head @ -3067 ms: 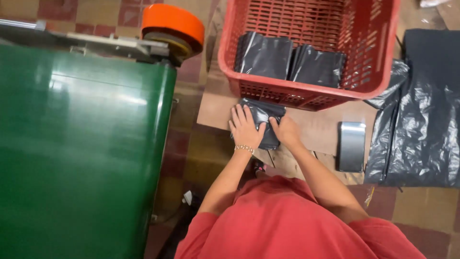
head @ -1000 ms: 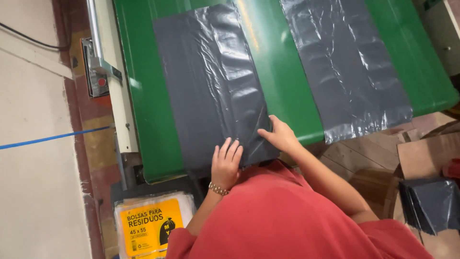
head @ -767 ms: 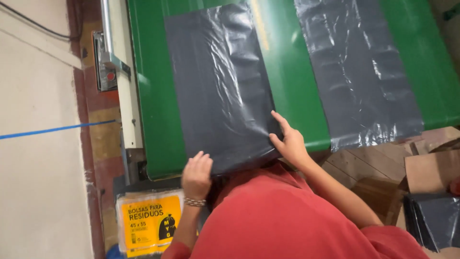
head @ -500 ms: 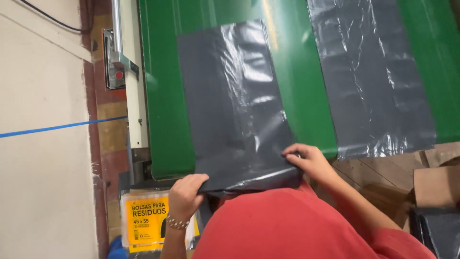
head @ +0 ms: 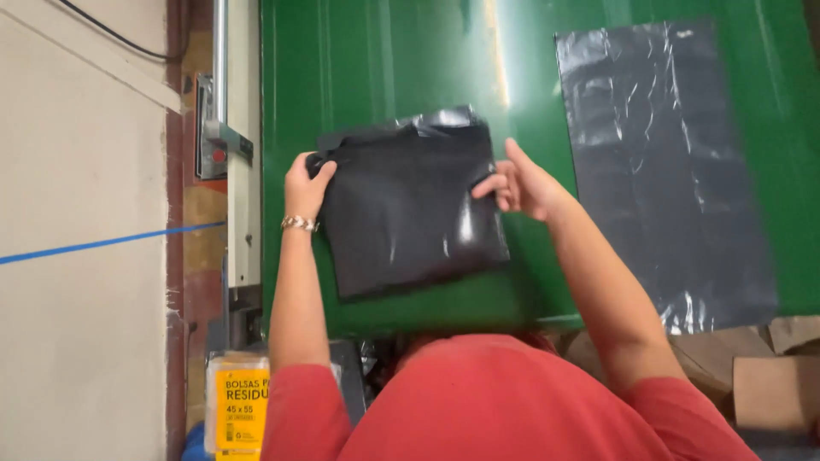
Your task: Folding plastic bags coming off a conveyor belt and placing them into a collection basket.
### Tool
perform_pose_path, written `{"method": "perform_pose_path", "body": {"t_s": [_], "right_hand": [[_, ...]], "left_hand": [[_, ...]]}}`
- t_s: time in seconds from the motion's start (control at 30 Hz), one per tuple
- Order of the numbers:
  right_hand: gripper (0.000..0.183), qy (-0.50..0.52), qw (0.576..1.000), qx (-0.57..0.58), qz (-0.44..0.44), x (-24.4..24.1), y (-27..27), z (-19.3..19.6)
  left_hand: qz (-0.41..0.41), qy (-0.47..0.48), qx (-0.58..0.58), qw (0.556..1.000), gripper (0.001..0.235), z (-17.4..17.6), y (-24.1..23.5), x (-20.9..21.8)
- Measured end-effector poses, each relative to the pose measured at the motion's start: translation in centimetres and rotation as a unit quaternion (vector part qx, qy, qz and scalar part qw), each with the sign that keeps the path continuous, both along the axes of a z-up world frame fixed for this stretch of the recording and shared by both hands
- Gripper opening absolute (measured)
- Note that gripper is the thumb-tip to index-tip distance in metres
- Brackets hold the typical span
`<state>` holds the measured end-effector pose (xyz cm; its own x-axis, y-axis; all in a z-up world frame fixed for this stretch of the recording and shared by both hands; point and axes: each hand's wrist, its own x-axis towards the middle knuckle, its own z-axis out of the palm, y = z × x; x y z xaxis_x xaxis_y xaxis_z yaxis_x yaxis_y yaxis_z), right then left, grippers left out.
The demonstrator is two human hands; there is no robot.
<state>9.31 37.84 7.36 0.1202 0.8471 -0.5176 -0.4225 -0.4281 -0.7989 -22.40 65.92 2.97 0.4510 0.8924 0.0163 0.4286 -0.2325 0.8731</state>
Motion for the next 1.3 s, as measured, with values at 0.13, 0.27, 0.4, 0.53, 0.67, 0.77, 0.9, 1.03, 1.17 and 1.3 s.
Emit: {"method": "perform_pose_path", "body": {"t_s": [0.13, 0.27, 0.4, 0.53, 0.67, 0.77, 0.9, 1.03, 1.17, 1.3], "right_hand": [[0.079, -0.136, 0.986, -0.087, -0.04, 3.4, 5.4, -6.0], [0.065, -0.473, 0.874, -0.111, 0.035, 4.2, 7.8, -4.3], [0.073, -0.668, 0.74, 0.014, 0.08, 5.2, 11.6, -5.1], [0.073, -0.692, 0.709, -0.043, 0.129, 4.3, 14.1, -4.4], [0.059, -0.698, 0.677, -0.108, 0.206, 5.1, 15.9, -6.6], [0.043, -0.742, 0.639, -0.065, 0.194, 4.5, 15.4, -7.3], [0.04, -0.733, 0.668, 0.114, 0.063, -0.8, 9.7, -0.6], [0.049, -0.725, 0.642, 0.25, -0.014, -4.6, 1.3, -0.5], [0.04, -0.741, 0.608, 0.284, -0.041, -7.3, -4.5, -1.7], [0.038, -0.769, 0.585, 0.255, -0.026, -8.0, -6.9, -3.8]], "left_hand": [[0.015, 0.103, -0.023, 0.994, 0.043, -0.6, 0.9, 2.3], [0.023, 0.14, 0.016, 0.99, 0.037, -1.1, 0.5, 2.3], [0.064, 0.163, 0.086, 0.981, 0.04, -1.0, -0.6, 3.2], [0.099, 0.289, 0.337, 0.891, 0.061, 1.7, -5.9, 4.6], [-0.078, 0.065, 0.257, 0.961, 0.03, 2.0, -12.0, 6.3], [-0.116, 0.037, 0.108, 0.987, 0.026, 1.3, -13.3, 6.7], [-0.04, -0.117, -0.293, 0.948, 0.076, -3.3, -11.1, 5.6], [-0.008, -0.279, -0.504, 0.818, 0.103, 1.0, -10.6, 1.1], [0.128, -0.403, -0.569, 0.705, 0.073, -0.3, -10.5, -2.7], [0.114, -0.255, -0.417, 0.865, 0.071, -9.6, -7.8, -7.5]]}}
